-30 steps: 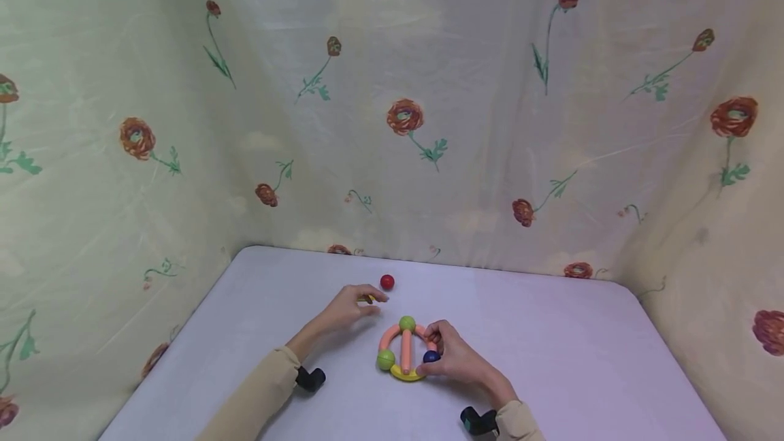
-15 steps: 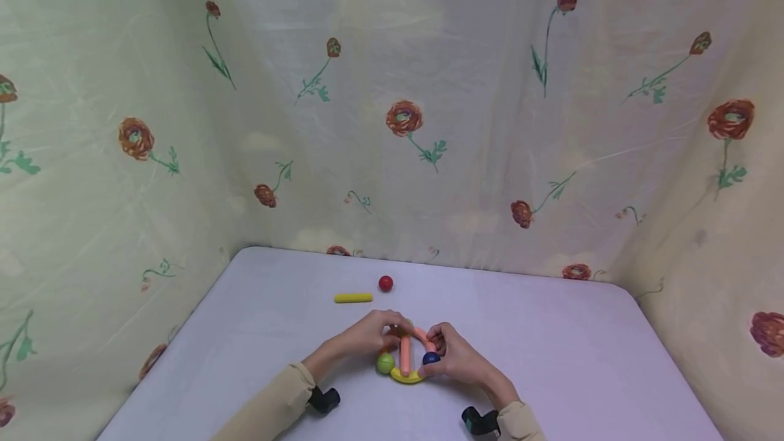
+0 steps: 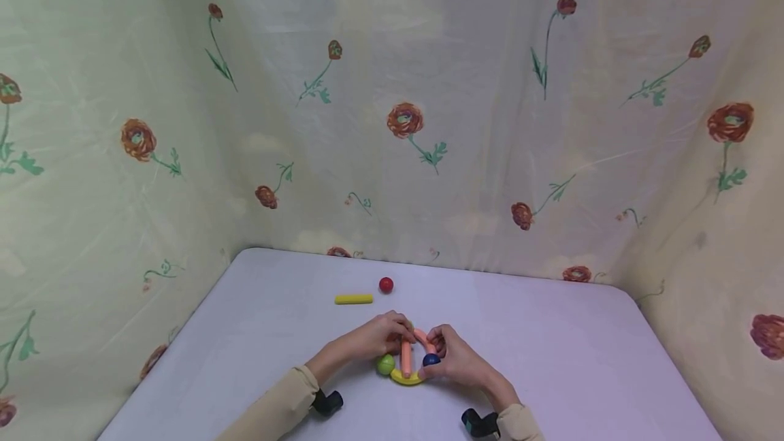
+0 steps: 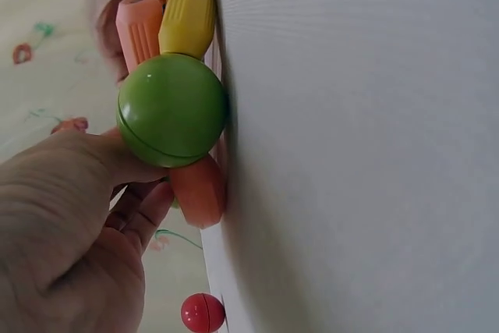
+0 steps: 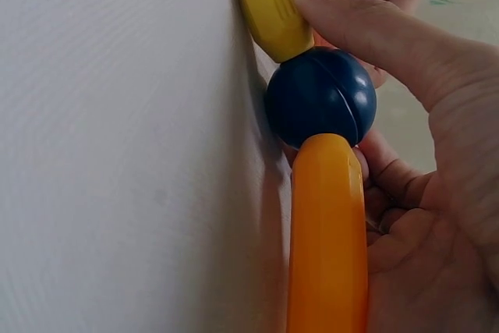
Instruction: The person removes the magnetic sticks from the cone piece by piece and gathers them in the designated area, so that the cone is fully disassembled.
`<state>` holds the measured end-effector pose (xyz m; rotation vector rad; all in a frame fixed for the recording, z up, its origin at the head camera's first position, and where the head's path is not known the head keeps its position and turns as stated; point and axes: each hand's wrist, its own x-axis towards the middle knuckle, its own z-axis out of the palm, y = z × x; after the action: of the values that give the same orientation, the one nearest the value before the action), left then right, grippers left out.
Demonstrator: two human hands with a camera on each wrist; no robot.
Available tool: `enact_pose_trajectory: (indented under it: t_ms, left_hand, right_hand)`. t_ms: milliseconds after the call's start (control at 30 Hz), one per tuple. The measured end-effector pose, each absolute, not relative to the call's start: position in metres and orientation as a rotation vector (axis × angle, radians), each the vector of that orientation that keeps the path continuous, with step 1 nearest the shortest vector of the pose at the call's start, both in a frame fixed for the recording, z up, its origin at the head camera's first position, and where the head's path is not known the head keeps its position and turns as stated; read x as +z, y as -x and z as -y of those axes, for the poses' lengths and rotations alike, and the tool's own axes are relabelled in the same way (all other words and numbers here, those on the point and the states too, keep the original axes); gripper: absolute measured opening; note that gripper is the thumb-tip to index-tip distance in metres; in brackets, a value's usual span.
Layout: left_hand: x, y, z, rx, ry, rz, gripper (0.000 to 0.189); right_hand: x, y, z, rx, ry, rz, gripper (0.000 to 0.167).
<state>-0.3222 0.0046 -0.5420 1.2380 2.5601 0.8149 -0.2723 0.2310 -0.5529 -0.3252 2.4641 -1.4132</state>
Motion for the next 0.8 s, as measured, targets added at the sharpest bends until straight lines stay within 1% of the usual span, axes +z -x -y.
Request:
enact_pose_trajectory:
  t_ms: [233, 433, 800]
  left_hand:
    - [-0.5483, 0.3260, -0.0009, 0.892, -1.260, -2.546, 0.026]
    - [-0.5472, 0.3270, 0.0020, 1.055, -1.144, -2.488, 0.027]
    - [-0.5481, 0.3259, 0.0030, 1.127, -1.029, -2.469, 0.025]
  right_hand:
    - [-0.5545, 0.2737, -0.2309, -1.383, 0.310, -2.480, 0.071]
    - [-0.5554, 0.2750, -0.2330, -1.355, 0.319, -2.492, 0.072]
    - [-0.5543, 0.2748, -0.2308, -1.363, 0.288, -2.458, 0.073]
